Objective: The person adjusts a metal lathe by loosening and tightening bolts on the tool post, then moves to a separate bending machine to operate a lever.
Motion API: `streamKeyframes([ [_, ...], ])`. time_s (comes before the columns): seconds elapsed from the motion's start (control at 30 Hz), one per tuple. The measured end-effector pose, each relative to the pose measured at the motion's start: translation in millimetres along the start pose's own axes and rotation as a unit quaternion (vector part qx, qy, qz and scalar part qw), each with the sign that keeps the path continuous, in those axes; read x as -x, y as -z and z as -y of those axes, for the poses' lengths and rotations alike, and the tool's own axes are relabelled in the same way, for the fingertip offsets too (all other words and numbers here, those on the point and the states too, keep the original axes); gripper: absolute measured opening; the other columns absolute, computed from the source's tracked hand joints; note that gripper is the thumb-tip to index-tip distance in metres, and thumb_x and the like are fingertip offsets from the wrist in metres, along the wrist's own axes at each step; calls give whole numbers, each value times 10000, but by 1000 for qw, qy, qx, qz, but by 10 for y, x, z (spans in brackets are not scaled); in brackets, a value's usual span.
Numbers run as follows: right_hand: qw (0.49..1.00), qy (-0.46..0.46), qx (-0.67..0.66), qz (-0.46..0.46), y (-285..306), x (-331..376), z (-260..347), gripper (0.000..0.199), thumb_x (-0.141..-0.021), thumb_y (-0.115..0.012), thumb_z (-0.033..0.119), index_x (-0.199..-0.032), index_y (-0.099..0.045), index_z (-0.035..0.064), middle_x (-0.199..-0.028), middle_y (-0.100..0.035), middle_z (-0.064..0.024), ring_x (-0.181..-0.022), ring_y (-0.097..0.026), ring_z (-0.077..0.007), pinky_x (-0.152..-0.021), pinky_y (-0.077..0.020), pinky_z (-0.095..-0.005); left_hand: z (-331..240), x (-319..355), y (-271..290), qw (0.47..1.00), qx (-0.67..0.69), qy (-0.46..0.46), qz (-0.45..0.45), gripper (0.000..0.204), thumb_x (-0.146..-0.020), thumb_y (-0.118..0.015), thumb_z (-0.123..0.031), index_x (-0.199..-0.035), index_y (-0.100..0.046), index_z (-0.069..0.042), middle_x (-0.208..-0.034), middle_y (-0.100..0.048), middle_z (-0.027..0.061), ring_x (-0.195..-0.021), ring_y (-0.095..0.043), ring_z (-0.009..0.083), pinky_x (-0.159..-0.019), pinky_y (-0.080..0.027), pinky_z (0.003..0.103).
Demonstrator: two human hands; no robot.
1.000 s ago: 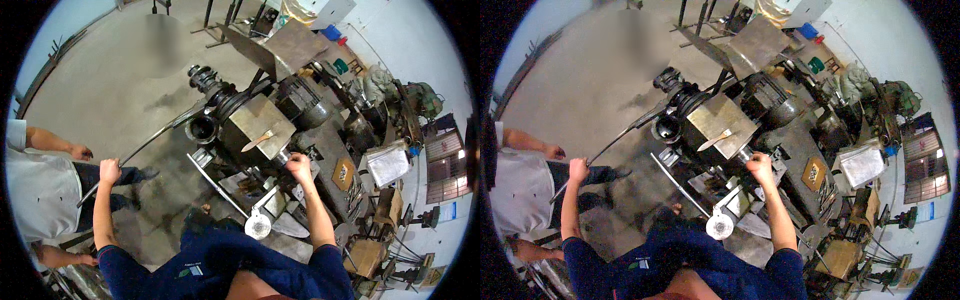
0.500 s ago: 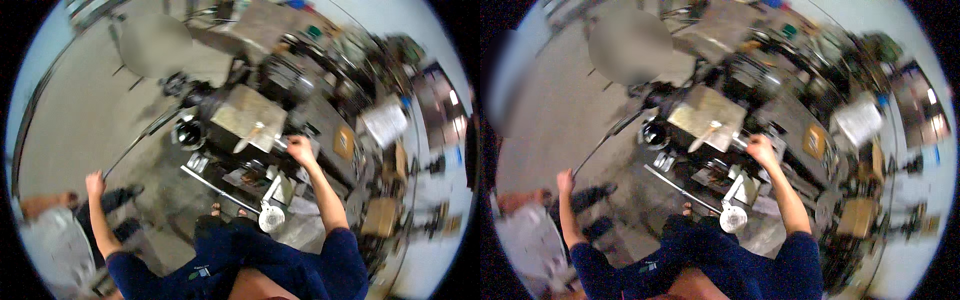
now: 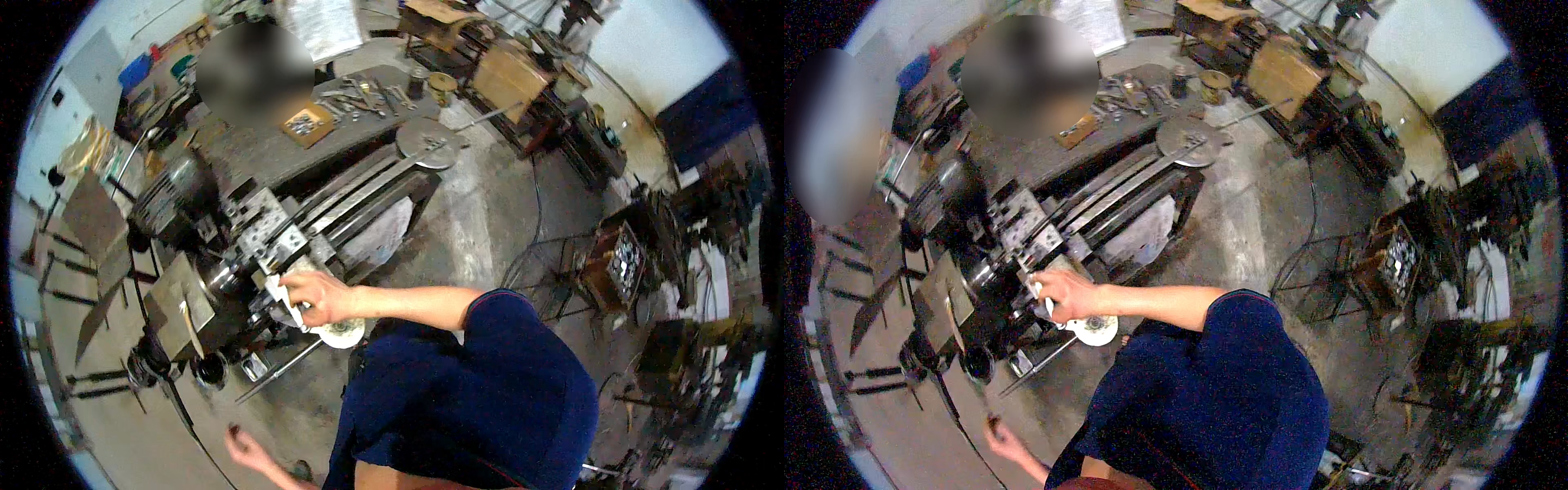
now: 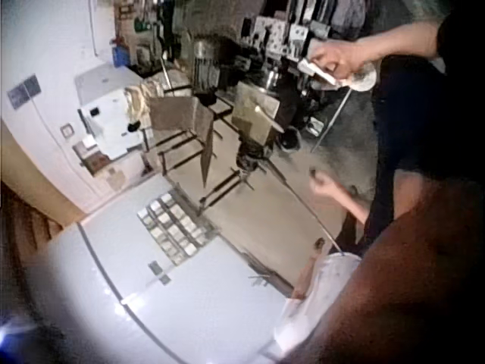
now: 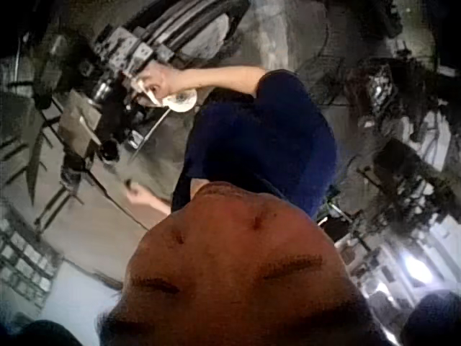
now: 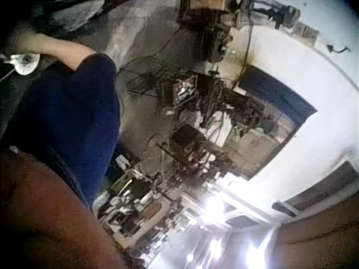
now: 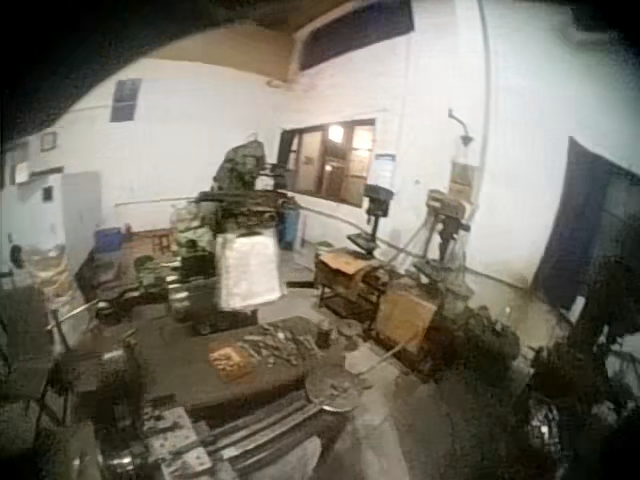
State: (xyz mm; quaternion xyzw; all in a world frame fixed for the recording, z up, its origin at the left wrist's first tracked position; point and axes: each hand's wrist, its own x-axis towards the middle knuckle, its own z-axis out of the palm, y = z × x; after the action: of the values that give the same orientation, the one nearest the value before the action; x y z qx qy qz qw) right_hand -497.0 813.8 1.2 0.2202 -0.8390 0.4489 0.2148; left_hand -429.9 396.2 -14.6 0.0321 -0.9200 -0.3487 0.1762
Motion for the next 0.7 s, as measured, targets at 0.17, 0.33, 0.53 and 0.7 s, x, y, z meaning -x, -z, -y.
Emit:
streamKeyframes([
  [0.17, 982, -186, -1, 37, 491, 1181, -42, 239, -590, -627, 130, -809, -602, 39, -1192, -520, -222, -965, -561, -404, -793, -475, -447, -1360, 77, -909, 916, -54, -327, 224, 256, -711, -599, 0, -966, -618, -2, -823, -601, 160, -758, -577, 340, -677, -464, 396],
  [0.33, 951, -310, -12, 6, 1219, 2163, -150, 274, -625, -625, 142, -877, -626, 36, -1206, -522, -225, -994, -557, -414, -807, -478, -440, -2757, 264, -1504, 860, 47, -422, 283, 222, -705, -607, 4, -927, -619, -9, -765, -582, 150, -693, -565, 334, -616, -442, 410],
  [0.53, 929, -352, 77, -81, 2336, 3094, -434, 292, -619, -646, 203, -868, -652, 53, -1157, -566, -223, -963, -587, -388, -812, -491, -422, -4067, 593, -2280, 758, 50, -528, 379, 247, -689, -638, -41, -934, -613, -31, -730, -578, 126, -684, -555, 319, -612, -456, 401],
  [0.7, 868, -467, 67, -155, 3057, 3639, -543, 278, -634, -637, 167, -878, -665, 38, -1142, -588, -195, -914, -626, -330, -762, -512, -359, -4533, 779, -2642, 717, 62, -544, 432, 278, -680, -638, -61, -956, -615, -36, -757, -594, 131, -718, -575, 318, -638, -474, 397],
])
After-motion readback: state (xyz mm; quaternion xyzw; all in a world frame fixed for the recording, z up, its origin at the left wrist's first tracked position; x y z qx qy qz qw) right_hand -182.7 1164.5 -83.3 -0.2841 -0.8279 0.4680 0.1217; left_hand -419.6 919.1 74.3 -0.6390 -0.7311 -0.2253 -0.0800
